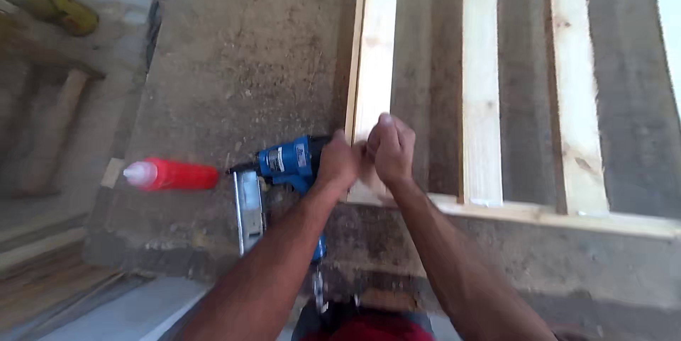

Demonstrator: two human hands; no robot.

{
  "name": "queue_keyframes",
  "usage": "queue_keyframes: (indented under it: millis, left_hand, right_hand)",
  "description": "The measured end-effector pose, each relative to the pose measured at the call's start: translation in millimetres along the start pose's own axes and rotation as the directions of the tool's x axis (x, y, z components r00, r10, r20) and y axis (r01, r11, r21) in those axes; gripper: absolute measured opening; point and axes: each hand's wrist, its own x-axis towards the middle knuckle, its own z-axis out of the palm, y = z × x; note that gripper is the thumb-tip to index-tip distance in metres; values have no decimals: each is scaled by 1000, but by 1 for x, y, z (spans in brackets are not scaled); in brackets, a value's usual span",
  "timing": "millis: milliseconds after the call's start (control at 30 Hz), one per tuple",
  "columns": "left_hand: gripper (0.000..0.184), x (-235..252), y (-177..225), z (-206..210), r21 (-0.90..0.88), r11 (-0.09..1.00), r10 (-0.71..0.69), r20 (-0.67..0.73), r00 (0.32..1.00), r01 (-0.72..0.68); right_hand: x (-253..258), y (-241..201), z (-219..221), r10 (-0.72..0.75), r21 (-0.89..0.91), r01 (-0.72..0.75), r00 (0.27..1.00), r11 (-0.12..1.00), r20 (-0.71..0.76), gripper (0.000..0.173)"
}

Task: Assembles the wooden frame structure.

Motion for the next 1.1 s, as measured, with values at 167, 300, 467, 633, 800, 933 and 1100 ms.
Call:
queue_keyframes:
  millis: [167,300,467,633,800,933,1100]
  left_hand:
    - [49,12,-8,-2,-71,997,33,38,999,-30]
    - [51,19,-7,-2,-92,996,15,42,999,-12]
    - [48,19,-5,0,-96,995,3,4,1000,-3]
    - [39,15,-2,1,7,1000,6,-50,999,-5]
    - [39,9,7,0,47,999,-11,-56,998,14]
    - [42,9,8,1,85,995,-36,-72,997,42]
    - [48,13,19,1,233,970,-39,-115,993,65]
  right_hand:
    - [11,-63,-4,-50,47,52,998,998,-44,42]
    - [34,-82,-21,70,263,-30,987,964,-141,45]
    - [76,-125,-11,-113,508,174,982,844,-149,55]
    - [85,13,25,116,413,-25,974,910,-195,52]
    - [88,-3,23,274,404,-182,944,896,-183,52]
    - [82,-13,22,163,381,-86,971,921,-175,53]
    - [84,25,26,295,79,-287,949,955,-114,49]
